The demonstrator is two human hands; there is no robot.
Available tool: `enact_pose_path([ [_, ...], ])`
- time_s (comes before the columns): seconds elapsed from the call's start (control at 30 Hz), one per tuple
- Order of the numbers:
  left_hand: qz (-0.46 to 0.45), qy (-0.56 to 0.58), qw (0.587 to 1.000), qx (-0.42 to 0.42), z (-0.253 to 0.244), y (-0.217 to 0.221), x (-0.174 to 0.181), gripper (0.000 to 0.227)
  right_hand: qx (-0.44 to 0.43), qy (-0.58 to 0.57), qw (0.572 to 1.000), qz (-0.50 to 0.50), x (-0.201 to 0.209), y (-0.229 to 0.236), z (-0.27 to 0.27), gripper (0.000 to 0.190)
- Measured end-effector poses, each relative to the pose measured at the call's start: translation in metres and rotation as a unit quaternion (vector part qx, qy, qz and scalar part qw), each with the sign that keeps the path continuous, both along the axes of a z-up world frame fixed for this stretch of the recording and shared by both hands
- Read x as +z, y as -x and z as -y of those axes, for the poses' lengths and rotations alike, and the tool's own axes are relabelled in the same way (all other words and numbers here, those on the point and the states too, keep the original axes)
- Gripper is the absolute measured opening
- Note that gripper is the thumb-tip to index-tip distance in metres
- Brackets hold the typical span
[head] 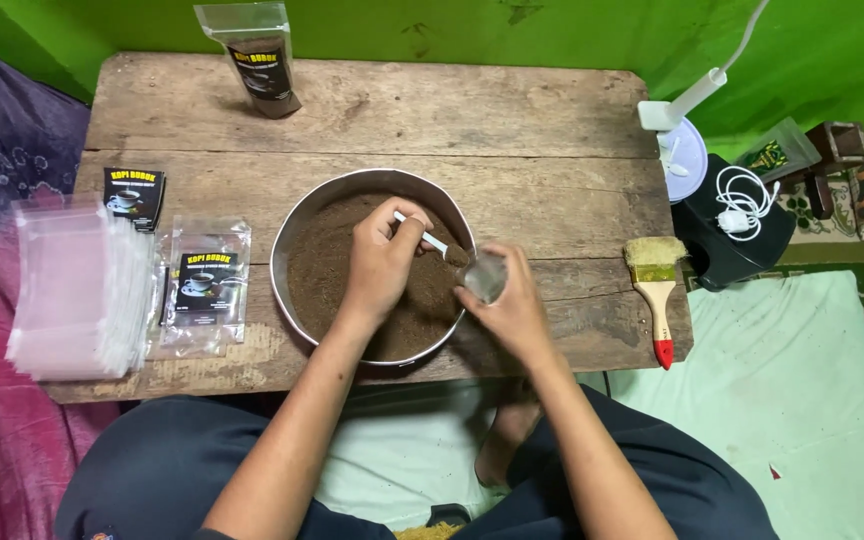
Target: Sorting through coffee grounds in a metal bowl to remove small white impurities by hand.
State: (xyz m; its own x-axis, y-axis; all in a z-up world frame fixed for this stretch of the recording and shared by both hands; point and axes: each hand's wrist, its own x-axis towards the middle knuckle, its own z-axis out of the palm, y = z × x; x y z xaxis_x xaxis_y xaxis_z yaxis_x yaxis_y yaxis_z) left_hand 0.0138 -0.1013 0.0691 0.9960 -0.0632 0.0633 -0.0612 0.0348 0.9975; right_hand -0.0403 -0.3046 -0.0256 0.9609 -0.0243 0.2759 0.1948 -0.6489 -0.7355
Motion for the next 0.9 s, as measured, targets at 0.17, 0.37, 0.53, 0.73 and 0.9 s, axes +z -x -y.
enact_pose_path([
  [0.17,0.182,-0.15,0.971,-0.042,0.016,0.004,-0.043,0.014,0.004,0.005,1.0,-0.028,0.012,0.003,-0.009,0.067],
  [0.37,0.345,-0.228,0.904,-0.108,0.012,0.011,-0.057,0.013,0.009,-0.009,1.0,-0.009,0.018,0.005,-0.01,0.066],
  [0.53,0.29,-0.109,0.949,-0.057,-0.015,0.003,-0.042,0.015,0.031,-0.055,0.998,0.032,0.01,0.001,-0.005,0.068],
  [0.73,0.258,-0.101,0.961,0.006,-0.056,0.002,-0.069,0.013,0.035,-0.178,0.978,0.105,0.035,0.013,-0.011,0.101],
  [0.9,0.216,-0.255,0.942,-0.027,-0.08,0.028,-0.066,0.007,0.098,-0.198,0.975,-0.004,0.022,0.022,-0.004,0.117],
])
